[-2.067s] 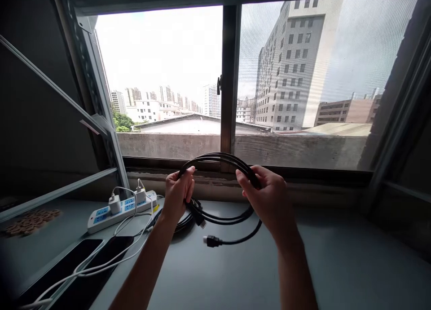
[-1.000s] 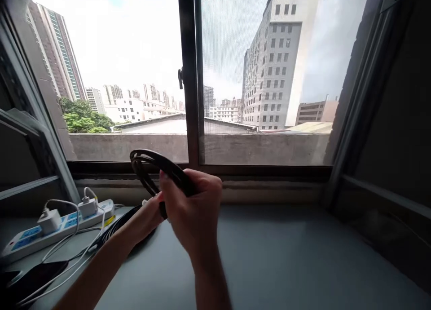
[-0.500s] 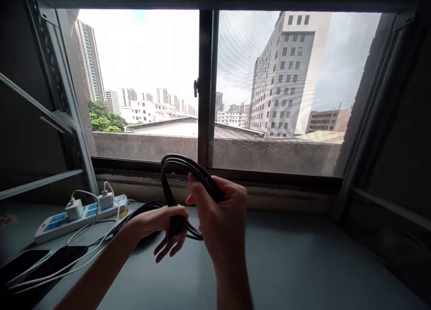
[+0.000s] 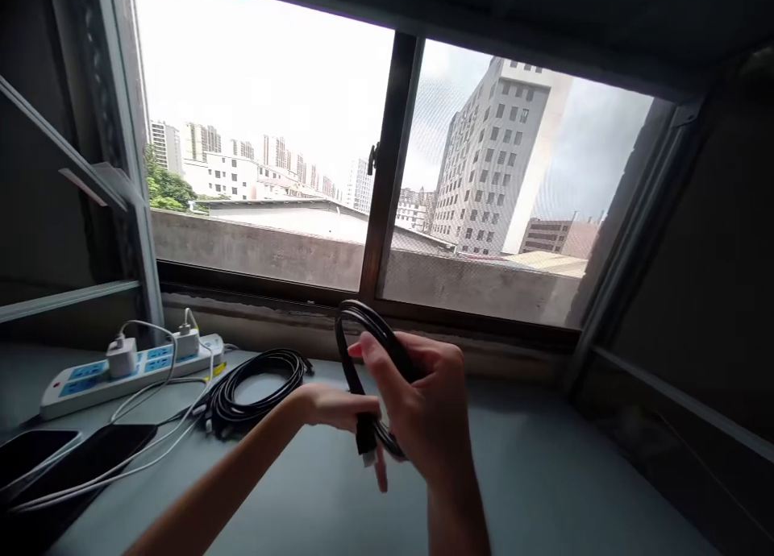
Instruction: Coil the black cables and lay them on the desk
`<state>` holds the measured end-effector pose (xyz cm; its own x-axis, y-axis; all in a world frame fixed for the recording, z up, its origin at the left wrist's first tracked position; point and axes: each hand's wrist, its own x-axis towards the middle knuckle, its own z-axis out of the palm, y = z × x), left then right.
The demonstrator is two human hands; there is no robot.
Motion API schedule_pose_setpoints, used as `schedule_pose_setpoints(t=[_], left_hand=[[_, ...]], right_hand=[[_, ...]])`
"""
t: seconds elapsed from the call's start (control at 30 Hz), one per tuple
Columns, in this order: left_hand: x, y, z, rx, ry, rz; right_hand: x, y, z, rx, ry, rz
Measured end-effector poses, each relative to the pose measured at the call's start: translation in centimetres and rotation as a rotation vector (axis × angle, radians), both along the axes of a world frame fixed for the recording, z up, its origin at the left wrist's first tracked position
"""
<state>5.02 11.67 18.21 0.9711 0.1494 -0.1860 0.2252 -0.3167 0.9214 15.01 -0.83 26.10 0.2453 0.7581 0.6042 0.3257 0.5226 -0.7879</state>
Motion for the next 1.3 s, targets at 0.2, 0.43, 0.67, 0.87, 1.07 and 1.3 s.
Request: schedule_pose_setpoints(t=[0.2,0.43,0.67,0.87,1.07,1.3], left_hand=[[-3.5,2.4,1.5,-0.097,-0.443,0.430],[-7.0,3.6,4.0,-0.159,-0.847,0.726],[-9.2,2.3,6.0,-0.086,-0.792,0.729],[-8.5,1.5,6.3,-0.103,-0.742,0.648],[-8.0,1.8,5.9,-0.208,-0.721,0.527],[-8.6,1.2,6.2,-0.392,-0.638,0.347]], right_hand=[[-0.8,3.9,-0.8,0.274,0.481,0.030],[-0.4,11.5,-3.4,0.182,0.482,0.089],[-1.0,11.6,-4.2,0.288,0.114,-0.048],[-0.8,10.1,-3.4,0.389,0.091,-0.123],[-0.1,8.9,-2.5,0.369,0.116,-0.157],[0.5,9.6,-3.0,0.387,-0.054,-0.117]])
